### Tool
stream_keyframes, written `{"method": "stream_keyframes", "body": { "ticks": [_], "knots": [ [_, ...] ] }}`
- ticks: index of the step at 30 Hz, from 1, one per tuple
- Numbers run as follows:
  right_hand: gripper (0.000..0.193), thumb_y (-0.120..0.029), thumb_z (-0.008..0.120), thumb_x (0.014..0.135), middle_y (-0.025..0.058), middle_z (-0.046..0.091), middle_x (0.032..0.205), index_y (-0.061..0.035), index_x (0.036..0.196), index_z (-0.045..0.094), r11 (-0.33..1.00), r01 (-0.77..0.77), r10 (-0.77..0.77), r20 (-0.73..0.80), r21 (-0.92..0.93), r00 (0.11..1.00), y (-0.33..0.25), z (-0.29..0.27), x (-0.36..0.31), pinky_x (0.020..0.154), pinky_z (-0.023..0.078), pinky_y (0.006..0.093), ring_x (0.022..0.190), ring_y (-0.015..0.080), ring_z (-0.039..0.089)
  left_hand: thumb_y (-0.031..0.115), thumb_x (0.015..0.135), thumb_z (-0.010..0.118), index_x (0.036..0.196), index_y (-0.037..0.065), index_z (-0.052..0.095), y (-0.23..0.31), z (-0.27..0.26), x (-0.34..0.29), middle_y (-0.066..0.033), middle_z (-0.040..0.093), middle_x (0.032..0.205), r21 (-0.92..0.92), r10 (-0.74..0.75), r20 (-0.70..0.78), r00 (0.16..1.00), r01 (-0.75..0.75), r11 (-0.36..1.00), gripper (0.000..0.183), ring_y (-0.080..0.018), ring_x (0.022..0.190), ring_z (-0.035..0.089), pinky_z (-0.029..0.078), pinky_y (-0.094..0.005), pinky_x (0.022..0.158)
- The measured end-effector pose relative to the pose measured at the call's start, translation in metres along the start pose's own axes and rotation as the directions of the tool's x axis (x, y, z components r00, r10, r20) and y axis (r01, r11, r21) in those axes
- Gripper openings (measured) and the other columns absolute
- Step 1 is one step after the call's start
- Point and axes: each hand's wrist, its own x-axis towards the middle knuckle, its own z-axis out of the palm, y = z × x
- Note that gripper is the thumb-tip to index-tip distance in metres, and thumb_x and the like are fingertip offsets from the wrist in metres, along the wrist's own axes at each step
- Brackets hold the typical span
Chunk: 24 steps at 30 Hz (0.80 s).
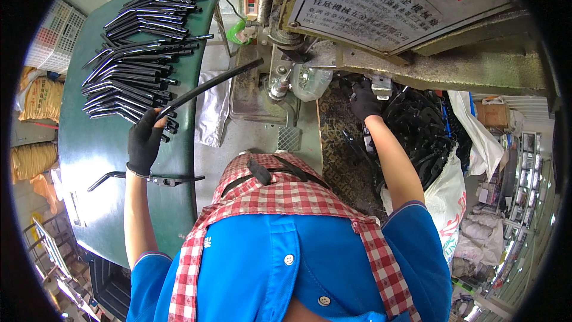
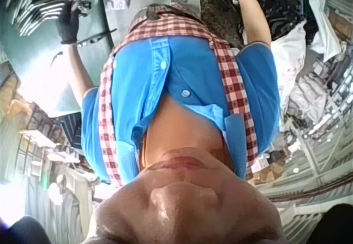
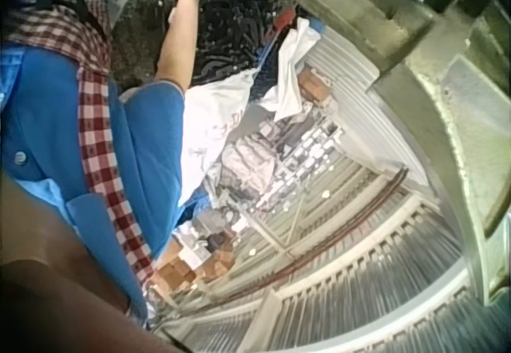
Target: The person retrieves black metal rods from a bag and uses pliers to attach a small component to each rod. The finished rods are placed on a green table next to the machine.
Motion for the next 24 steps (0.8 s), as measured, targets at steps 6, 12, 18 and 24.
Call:
{"method": "stream_keyframes", "body": {
  "ticks": [6, 12, 18, 24],
  "knots": [
    [0.041, -0.020, 0.070, 0.082, 0.0137, 0.062, 0.110, -0.0076, 0.117, 0.054, 0.850, 0.146, -0.127, -0.072, 0.506, 0.989, -0.023, -0.056, -0.029, 0.088, 0.047, 0.0384, 0.105, 0.0338, 0.060, 0.023, 0.092, 0.062, 0.092, 0.000, 0.060, -0.005, 0.011, -0.015, -0.0079, 0.052, 0.061, 0.015, -0.043, 0.060, 0.997, 0.042, 0.999, 0.022, -0.0136, 0.056, 0.047, 0.041, -0.0297, 0.054],
    [0.037, -0.018, 0.076, 0.075, 0.0091, 0.061, 0.102, -0.0103, 0.108, 0.062, 0.744, 0.574, -0.465, -0.351, 0.342, 0.813, -0.077, -0.116, -0.031, 0.078, 0.050, 0.0369, 0.093, 0.0294, 0.061, 0.026, 0.094, 0.059, 0.085, 0.000, 0.055, 0.001, 0.008, -0.013, -0.0127, 0.040, 0.059, 0.046, -0.034, 0.173, 0.984, 0.027, 0.999, 0.028, -0.0196, 0.054, 0.035, 0.034, -0.0354, 0.052],
    [0.038, -0.012, 0.070, 0.080, 0.0120, 0.060, 0.100, -0.0081, 0.116, 0.058, 0.597, 0.585, -0.589, -0.196, 0.549, 0.784, -0.125, -0.165, -0.040, 0.079, 0.049, 0.0385, 0.089, 0.0303, 0.061, 0.027, 0.095, 0.058, 0.087, -0.002, 0.056, 0.021, -0.004, -0.019, -0.0110, 0.039, 0.060, -0.050, -0.053, 0.255, 0.965, 0.068, 0.996, 0.030, -0.0174, 0.057, 0.035, 0.035, -0.0347, 0.053],
    [0.041, -0.016, 0.073, 0.075, 0.0091, 0.060, 0.094, -0.0136, 0.114, 0.061, 0.638, 0.657, -0.633, -0.211, 0.402, 0.745, -0.139, -0.185, -0.042, 0.070, 0.048, 0.0403, 0.083, 0.0307, 0.060, 0.029, 0.095, 0.056, 0.088, -0.003, 0.054, 0.018, -0.004, -0.022, -0.0157, 0.039, 0.062, -0.063, -0.026, 0.325, 0.945, 0.049, 0.997, 0.032, -0.0257, 0.057, 0.034, 0.035, -0.0358, 0.054]
  ]
}}
